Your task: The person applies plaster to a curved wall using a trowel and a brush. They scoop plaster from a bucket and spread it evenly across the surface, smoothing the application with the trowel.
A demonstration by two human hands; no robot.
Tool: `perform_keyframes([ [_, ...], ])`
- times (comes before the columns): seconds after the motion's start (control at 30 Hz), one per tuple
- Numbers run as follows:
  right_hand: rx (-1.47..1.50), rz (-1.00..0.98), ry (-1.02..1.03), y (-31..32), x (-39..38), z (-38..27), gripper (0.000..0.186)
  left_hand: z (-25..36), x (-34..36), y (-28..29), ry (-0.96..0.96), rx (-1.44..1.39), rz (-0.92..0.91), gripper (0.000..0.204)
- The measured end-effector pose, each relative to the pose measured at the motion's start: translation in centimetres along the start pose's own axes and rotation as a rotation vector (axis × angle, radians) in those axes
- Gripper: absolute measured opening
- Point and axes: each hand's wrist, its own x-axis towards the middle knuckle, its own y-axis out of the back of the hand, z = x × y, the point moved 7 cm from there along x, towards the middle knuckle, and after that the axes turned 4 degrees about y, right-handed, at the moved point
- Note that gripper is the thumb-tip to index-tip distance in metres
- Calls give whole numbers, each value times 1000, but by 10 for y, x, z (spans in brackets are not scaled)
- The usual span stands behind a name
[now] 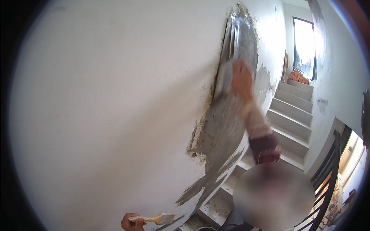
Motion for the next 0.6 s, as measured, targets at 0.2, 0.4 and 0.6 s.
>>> perform_keyframes([
  [0.2,21,-67,248,-11,185,47,32,-42,-11,7,-81,54,15,23],
  [0.4,260,-238,-482,2,-128,-47,35,-25,1,17,125,-76,82,23],
  [0.6,-103,-89,-8,-7,69,26,44,-79,-3,26,-162,148,-10,26],
])
